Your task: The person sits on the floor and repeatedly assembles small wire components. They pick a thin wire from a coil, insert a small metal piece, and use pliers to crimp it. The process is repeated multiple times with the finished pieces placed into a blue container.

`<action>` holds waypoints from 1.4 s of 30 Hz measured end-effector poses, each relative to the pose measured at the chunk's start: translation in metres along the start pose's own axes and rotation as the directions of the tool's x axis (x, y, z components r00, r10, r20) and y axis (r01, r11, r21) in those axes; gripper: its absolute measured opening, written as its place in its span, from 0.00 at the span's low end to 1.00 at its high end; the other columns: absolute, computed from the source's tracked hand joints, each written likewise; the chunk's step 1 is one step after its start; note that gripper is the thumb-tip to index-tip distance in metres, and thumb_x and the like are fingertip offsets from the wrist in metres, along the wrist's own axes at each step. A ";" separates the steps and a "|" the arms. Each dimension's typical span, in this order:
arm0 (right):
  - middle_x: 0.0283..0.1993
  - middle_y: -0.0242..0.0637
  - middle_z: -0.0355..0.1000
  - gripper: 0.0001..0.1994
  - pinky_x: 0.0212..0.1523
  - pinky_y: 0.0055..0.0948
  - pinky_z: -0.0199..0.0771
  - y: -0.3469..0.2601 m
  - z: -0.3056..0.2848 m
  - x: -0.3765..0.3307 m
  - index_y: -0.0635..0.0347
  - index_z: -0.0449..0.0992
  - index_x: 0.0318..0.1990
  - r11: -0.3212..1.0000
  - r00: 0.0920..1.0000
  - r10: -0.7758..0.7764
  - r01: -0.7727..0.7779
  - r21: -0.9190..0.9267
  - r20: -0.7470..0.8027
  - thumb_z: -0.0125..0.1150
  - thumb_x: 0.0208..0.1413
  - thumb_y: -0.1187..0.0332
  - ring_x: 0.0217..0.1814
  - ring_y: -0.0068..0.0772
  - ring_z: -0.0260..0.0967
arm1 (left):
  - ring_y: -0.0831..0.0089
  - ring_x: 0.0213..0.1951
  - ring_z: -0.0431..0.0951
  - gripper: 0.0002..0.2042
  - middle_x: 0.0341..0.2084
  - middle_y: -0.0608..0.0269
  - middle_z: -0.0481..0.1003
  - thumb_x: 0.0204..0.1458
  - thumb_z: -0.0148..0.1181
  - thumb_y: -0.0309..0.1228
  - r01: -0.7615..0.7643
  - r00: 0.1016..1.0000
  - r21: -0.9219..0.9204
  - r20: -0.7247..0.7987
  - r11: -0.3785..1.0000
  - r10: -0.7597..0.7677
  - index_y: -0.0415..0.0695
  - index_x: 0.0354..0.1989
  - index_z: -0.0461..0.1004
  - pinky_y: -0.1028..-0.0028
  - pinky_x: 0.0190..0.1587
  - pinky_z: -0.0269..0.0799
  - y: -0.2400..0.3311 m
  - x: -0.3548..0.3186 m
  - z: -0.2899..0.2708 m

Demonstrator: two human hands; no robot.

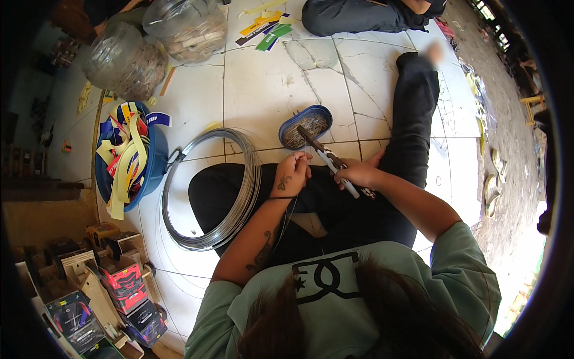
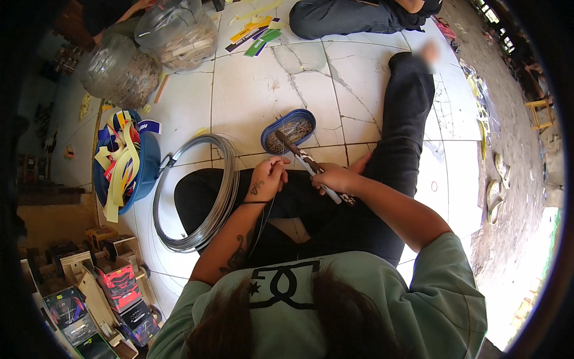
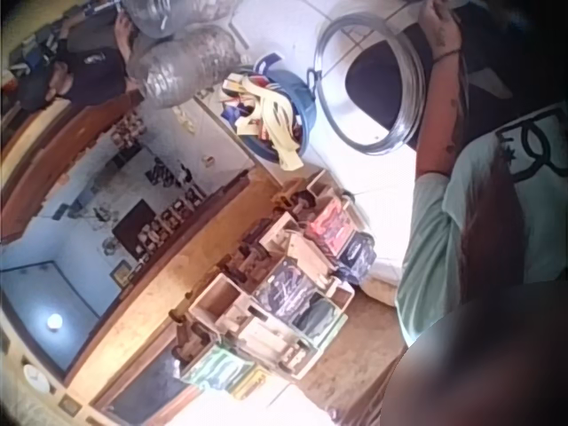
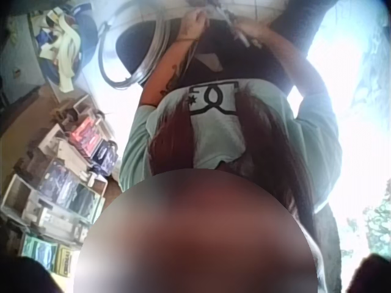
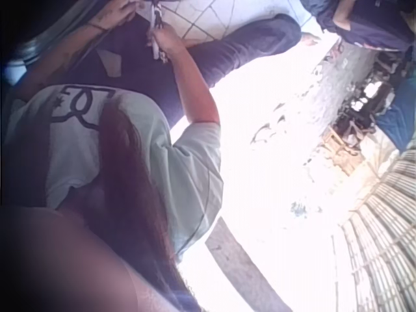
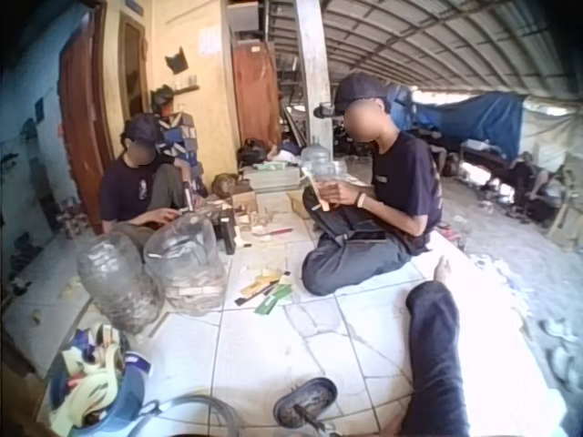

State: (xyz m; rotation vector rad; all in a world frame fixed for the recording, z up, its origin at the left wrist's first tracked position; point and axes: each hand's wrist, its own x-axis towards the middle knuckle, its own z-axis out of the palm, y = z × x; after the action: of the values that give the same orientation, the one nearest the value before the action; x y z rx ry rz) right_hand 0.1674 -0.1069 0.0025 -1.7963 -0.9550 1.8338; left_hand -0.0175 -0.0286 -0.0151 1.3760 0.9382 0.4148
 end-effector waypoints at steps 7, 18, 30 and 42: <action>0.21 0.36 0.65 0.09 0.23 0.26 0.67 0.012 -0.003 0.021 0.65 0.65 0.29 0.988 0.992 0.114 -0.119 -0.099 -0.053 0.51 0.41 0.69 0.20 0.28 0.65 | 0.77 0.11 0.66 0.11 0.11 0.62 0.69 0.53 0.40 0.29 0.106 0.991 0.251 0.054 0.962 -0.123 0.36 0.29 0.69 0.78 0.17 0.61 0.000 -0.012 0.000; 0.23 0.40 0.67 0.13 0.21 0.29 0.68 0.003 -0.005 0.031 0.68 0.67 0.33 0.946 0.978 0.064 -0.123 -0.298 -0.200 0.51 0.39 0.69 0.22 0.33 0.68 | 0.74 0.16 0.68 0.12 0.11 0.61 0.69 0.53 0.41 0.29 0.082 0.996 0.275 0.015 0.958 -0.089 0.35 0.26 0.70 0.76 0.22 0.64 -0.001 -0.006 0.000; 0.36 0.41 0.67 0.22 0.43 0.26 0.66 -0.013 -0.018 -0.009 0.66 0.64 0.44 0.990 0.989 0.084 -0.070 -0.119 0.118 0.51 0.36 0.71 0.40 0.35 0.67 | 0.82 0.10 0.61 0.11 0.11 0.66 0.67 0.54 0.41 0.29 0.029 0.999 0.047 -0.042 0.998 -0.027 0.37 0.30 0.70 0.82 0.14 0.56 -0.006 0.003 -0.001; 0.33 0.42 0.68 0.19 0.37 0.26 0.65 -0.015 -0.003 -0.006 0.69 0.65 0.41 0.993 0.990 0.061 -0.046 -0.112 0.127 0.49 0.37 0.71 0.38 0.32 0.68 | 0.83 0.11 0.60 0.11 0.11 0.67 0.66 0.54 0.41 0.30 -0.044 0.999 0.022 -0.017 0.999 0.044 0.37 0.31 0.70 0.82 0.14 0.55 -0.005 0.003 0.000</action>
State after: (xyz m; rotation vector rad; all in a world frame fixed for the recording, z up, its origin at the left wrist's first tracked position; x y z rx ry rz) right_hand 0.1682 -0.1005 0.0179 -1.7998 -1.0834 1.9878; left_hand -0.0176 -0.0276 -0.0210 1.4163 0.9303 0.4523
